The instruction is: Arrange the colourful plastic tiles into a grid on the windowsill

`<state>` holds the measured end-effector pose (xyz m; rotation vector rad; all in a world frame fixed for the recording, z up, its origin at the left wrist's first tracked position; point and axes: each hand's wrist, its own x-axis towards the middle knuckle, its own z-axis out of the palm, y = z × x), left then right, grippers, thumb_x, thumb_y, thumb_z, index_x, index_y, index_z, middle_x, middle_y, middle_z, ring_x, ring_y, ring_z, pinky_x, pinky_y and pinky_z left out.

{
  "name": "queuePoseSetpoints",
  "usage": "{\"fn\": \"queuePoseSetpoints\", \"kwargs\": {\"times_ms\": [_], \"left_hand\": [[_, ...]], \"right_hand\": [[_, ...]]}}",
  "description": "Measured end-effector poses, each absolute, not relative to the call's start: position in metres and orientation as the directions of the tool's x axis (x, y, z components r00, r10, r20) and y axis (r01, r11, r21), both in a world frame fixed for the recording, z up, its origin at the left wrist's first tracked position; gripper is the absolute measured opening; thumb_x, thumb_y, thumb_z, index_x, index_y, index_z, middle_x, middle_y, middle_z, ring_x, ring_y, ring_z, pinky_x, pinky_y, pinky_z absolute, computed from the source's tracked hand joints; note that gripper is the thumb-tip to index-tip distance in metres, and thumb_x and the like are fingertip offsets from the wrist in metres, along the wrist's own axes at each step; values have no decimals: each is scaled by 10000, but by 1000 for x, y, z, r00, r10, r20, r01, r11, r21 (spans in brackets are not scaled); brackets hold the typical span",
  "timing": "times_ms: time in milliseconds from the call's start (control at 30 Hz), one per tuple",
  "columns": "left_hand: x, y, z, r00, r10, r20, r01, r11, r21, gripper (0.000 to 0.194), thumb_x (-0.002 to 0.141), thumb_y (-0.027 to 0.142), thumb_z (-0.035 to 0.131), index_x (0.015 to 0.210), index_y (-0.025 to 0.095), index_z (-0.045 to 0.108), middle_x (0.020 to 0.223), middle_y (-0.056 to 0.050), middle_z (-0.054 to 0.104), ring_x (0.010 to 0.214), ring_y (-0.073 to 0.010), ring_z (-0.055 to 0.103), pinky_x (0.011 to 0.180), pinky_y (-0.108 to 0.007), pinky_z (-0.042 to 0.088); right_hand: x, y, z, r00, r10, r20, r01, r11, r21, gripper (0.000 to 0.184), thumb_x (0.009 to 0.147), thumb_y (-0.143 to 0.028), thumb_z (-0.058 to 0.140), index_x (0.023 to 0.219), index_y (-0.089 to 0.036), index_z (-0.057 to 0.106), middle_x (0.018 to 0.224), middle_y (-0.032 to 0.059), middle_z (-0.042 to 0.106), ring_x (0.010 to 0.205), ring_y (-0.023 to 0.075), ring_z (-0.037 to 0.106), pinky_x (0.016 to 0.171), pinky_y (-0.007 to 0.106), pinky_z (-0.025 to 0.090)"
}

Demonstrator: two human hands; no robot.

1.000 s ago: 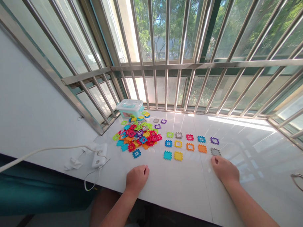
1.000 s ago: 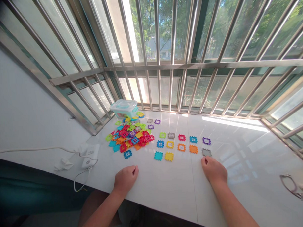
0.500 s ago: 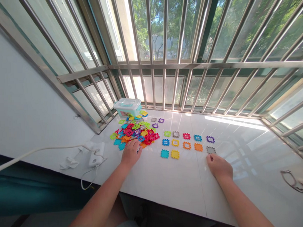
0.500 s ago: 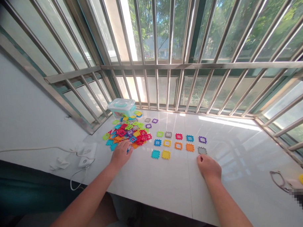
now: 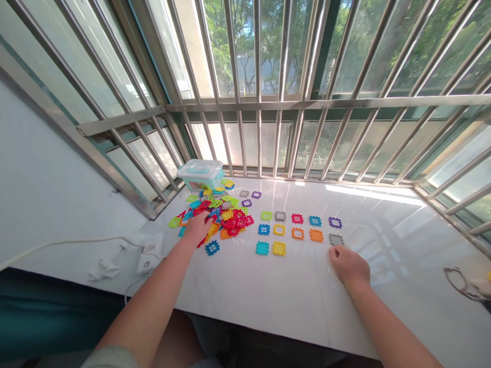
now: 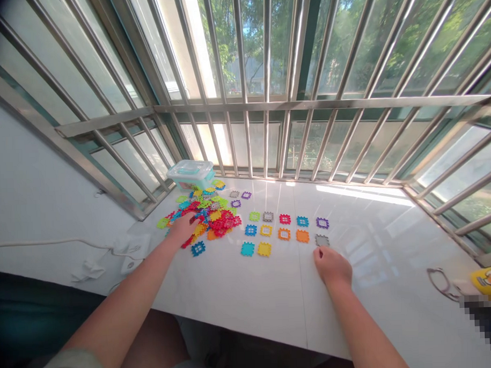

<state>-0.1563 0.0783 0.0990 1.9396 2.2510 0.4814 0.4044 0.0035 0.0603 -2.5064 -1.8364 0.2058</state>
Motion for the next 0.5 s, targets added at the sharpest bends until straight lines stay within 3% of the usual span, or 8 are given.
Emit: {"fn": "queuePoseSetpoints", "kwargs": {"times_ms": [233, 500], "left_hand": [[-173, 81, 104, -325, 928, 183, 890, 235, 389, 432, 995, 435, 569, 1351, 204, 647, 1155, -100, 766, 1032, -270, 695, 889, -348, 512], [-174, 63, 104, -120, 967, 225, 985, 89, 145, 365, 1014, 280, 461, 1269, 237, 720, 1202, -110, 748, 1153, -313, 637, 1013, -419, 473]], "right_hand": [[406, 3, 57, 292, 953, -77, 949, -299, -101, 453, 1053, -418, 375, 903, -243, 765, 1031, 94, 767, 837, 215, 666, 649, 279, 333], [405, 3, 57, 285, 956, -67, 951, -291, -107, 452, 1046, -417, 367, 868, -243, 745, 1012, 89, 757, 809, 203, 638, 631, 288, 291]]}}
